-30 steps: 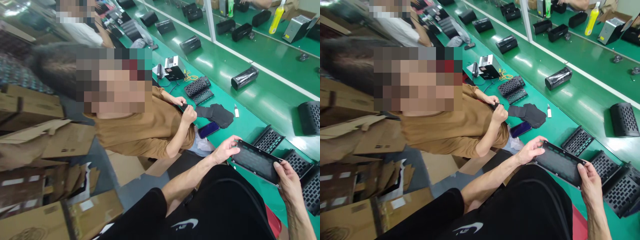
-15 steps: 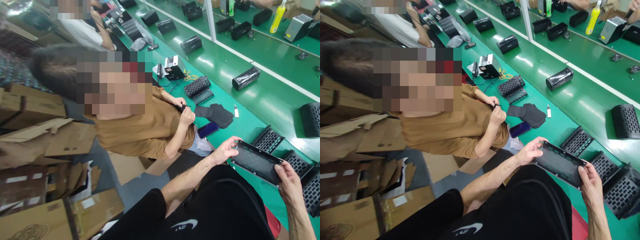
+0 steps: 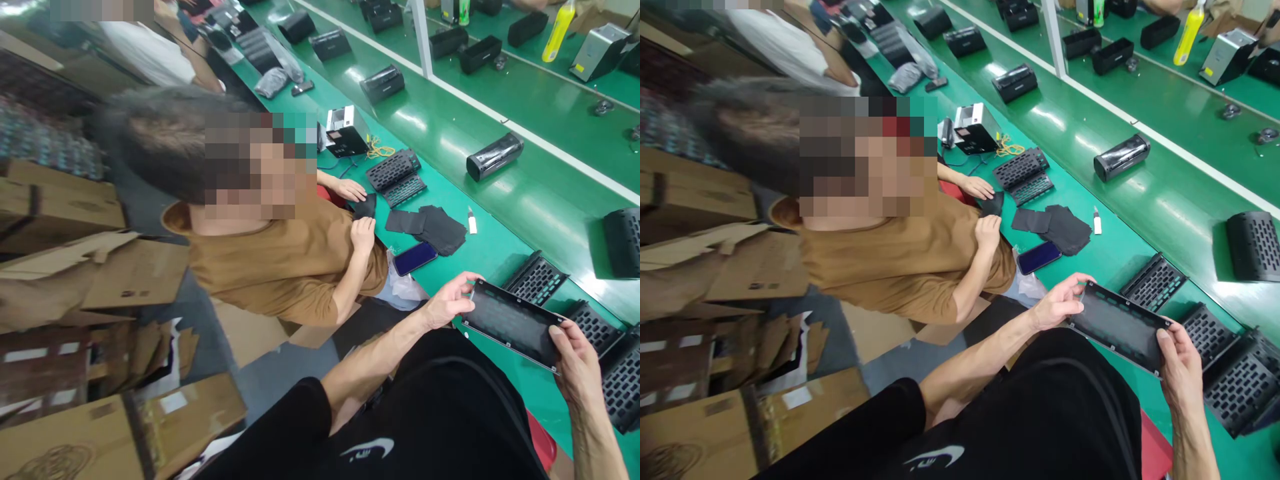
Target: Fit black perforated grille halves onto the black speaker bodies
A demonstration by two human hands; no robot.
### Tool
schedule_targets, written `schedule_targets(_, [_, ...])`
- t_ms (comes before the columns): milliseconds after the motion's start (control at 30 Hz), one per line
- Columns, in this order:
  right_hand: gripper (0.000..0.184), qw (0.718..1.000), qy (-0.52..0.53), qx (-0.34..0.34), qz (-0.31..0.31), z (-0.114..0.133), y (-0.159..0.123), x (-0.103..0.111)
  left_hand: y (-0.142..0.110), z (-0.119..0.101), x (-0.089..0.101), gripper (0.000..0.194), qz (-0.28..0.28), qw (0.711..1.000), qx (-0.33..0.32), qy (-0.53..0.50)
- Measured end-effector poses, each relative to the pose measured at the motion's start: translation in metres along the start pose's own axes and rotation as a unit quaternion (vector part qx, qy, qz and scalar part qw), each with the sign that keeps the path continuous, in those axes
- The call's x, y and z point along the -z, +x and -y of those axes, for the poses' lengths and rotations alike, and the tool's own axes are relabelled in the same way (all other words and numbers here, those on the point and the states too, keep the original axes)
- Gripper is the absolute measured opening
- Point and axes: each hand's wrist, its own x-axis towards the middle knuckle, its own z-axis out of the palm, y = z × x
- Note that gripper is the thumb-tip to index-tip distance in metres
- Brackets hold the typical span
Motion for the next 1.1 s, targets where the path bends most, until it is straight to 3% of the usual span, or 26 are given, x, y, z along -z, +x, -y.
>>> schedule_targets(333, [0.056, 1.0, -0.016, -0.017, -0.013, 0.007, -0.004, -0.005, 0.0, 0.005, 0.003, 0.066, 0.007, 1.0, -0.016, 0.001])
schedule_targets(500, [0.061, 1.0, 0.002, -0.005, 0.022, 0.007, -0.004, -0.005, 0.002, 0.01, 0.006, 0.07, 0.025, 1.0, -0.008, -0.011])
schedule_targets(767, [0.067, 0.999, -0.021, -0.017, 0.046, 0.018, -0.005, 0.0, 0.0, 0.002, 0.006, 0.067, 0.041, 0.998, -0.053, 0.018])
schedule_targets(933, [0.085, 0.995, -0.014, -0.054, 0.087, 0.02, -0.007, 0.003, -0.003, -0.004, 0.004, 0.064, 0.049, 0.996, -0.07, 0.025])
schedule_targets(1100, [0.08, 0.995, -0.005, -0.062, 0.082, 0.02, -0.01, -0.005, -0.004, -0.006, 0.001, 0.062, 0.053, 0.995, -0.077, 0.035])
